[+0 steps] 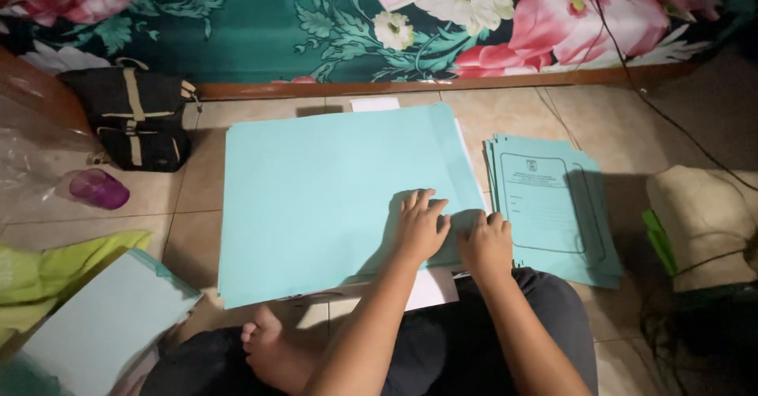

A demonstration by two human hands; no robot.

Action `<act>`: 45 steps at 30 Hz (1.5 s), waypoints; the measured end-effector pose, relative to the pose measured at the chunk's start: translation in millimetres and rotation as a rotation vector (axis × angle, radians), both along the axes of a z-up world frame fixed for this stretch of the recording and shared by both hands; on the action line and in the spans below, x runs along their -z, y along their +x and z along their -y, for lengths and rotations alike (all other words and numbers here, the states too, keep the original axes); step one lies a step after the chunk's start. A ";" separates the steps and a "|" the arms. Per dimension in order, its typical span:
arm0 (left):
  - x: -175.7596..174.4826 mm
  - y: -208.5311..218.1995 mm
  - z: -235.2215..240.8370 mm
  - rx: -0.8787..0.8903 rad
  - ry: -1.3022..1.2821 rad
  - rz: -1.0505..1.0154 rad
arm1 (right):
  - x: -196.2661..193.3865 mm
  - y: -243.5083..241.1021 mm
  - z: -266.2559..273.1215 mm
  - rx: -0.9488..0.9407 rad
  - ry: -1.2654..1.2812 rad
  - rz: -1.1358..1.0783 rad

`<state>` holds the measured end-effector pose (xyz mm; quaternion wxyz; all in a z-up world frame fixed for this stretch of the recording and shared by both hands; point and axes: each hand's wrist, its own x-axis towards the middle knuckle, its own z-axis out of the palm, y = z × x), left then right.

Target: Folding the flaps of light blue document covers and stacking them neatly.

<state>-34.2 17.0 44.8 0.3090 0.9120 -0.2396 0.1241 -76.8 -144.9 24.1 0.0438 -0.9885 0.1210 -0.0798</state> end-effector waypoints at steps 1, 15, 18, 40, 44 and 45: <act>-1.5 -0.6 0.1 0.041 0.052 -0.074 | 2.8 -0.3 -0.4 -0.001 -0.012 0.049; -9.6 -6.6 6.3 0.121 0.190 -0.046 | -22.9 -5.3 4.4 -0.163 0.494 0.019; -17.8 -6.9 6.8 0.032 0.240 -0.121 | -22.4 3.4 14.7 -0.183 0.271 0.024; -7.7 0.8 5.2 -0.029 0.116 -0.189 | -16.4 178.9 9.1 -0.629 -0.235 -0.077; 8.5 3.4 11.3 -0.043 0.163 -0.132 | -16.5 92.5 26.2 -0.685 -0.330 0.012; 5.6 2.2 9.1 -0.037 0.165 -0.124 | -16.0 74.0 27.8 -0.676 -0.331 0.018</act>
